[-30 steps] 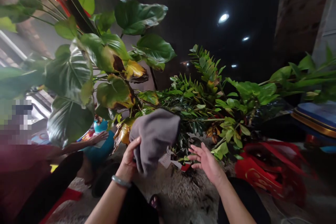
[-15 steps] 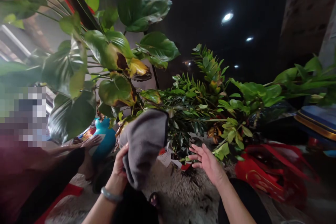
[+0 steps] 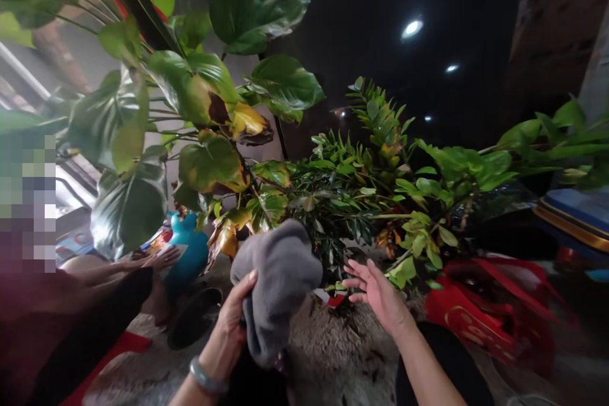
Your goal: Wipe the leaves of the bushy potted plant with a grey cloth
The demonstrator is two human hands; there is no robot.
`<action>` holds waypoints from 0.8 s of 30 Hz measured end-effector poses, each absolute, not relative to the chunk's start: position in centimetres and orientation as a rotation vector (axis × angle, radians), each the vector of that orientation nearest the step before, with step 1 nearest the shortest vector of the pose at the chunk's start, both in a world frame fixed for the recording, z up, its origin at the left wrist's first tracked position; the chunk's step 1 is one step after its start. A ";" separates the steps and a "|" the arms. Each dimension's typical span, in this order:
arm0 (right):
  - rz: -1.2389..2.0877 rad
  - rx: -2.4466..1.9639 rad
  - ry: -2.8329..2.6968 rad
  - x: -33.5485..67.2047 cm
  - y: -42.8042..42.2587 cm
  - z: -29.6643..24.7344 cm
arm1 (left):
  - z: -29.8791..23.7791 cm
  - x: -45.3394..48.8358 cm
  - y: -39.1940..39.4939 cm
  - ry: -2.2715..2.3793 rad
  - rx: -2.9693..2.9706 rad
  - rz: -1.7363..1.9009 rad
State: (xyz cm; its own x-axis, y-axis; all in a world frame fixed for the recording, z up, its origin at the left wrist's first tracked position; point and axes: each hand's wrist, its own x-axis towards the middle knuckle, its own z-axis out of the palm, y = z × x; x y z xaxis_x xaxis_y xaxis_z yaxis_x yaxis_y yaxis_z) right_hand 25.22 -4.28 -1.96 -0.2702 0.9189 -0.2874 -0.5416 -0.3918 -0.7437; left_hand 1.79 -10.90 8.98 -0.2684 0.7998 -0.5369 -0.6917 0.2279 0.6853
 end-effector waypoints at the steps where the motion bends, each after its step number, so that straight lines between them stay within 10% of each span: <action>1: 1.830 -0.881 -0.645 25.1 -4.2 -2.0 | 10.2 2.0 -9.9 1.128 0.204 1.510; 14: 1.840 -0.920 -0.669 25.4 -4.3 -2.3 | 5.8 5.6 -11.7 1.100 0.382 1.102; 24: 1.862 -0.925 -0.639 25.2 -4.0 -2.7 | 10.6 7.3 -3.5 1.069 0.513 1.510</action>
State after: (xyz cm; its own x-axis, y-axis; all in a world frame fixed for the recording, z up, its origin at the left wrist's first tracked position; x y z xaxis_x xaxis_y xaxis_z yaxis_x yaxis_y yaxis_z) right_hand 25.21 -3.99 -2.67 -0.2846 0.9003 -0.3292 -0.5087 -0.4329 -0.7442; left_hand 7.29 -3.55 10.58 -0.2463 0.9388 -0.2410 -0.5390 0.0739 0.8391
